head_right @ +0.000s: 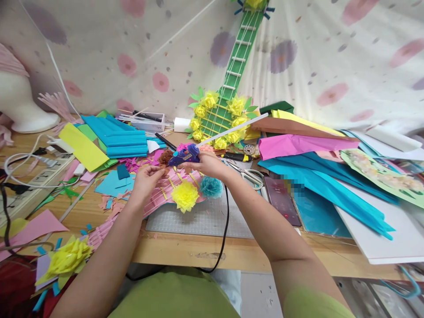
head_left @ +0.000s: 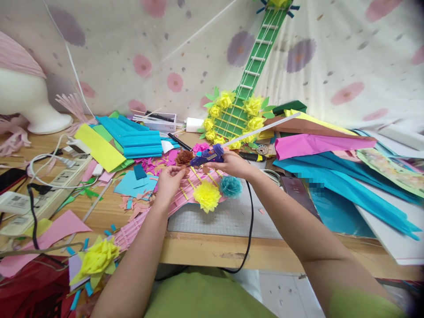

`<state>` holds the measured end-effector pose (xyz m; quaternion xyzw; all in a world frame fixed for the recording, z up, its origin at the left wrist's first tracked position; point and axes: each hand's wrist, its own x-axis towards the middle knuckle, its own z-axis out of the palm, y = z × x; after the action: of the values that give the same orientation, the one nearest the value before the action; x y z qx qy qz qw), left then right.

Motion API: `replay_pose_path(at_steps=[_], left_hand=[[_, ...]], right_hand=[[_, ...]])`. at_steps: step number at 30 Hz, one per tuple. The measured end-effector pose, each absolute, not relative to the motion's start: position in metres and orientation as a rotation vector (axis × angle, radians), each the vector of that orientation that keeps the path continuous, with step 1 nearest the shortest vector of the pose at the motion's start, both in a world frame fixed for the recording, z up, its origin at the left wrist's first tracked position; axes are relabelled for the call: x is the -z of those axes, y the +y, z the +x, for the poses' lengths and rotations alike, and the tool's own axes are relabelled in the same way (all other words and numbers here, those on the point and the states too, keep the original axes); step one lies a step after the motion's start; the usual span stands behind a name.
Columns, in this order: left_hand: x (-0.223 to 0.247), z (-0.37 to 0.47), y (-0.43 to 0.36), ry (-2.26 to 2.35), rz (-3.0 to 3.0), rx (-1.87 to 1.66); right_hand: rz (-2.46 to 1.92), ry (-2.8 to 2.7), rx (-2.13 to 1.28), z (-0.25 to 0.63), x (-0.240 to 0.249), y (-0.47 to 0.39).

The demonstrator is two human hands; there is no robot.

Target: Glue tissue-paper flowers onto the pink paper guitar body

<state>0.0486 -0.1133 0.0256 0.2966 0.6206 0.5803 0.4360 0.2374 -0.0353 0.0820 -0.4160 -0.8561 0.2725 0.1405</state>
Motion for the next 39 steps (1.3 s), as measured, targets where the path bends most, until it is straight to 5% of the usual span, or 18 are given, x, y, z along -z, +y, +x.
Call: replay_pose_path(at_steps=[29, 39], left_hand=[[-0.029, 0.053, -0.116, 1.541, 0.721, -1.429], [-0.027, 0.043, -0.115, 1.496, 0.609, -1.523]], right_hand=[[-1.173, -2.408, -0.875, 0.237, -0.080, -0.032], [-1.375, -1.713, -0.847, 0.305, -0.073, -0.021]])
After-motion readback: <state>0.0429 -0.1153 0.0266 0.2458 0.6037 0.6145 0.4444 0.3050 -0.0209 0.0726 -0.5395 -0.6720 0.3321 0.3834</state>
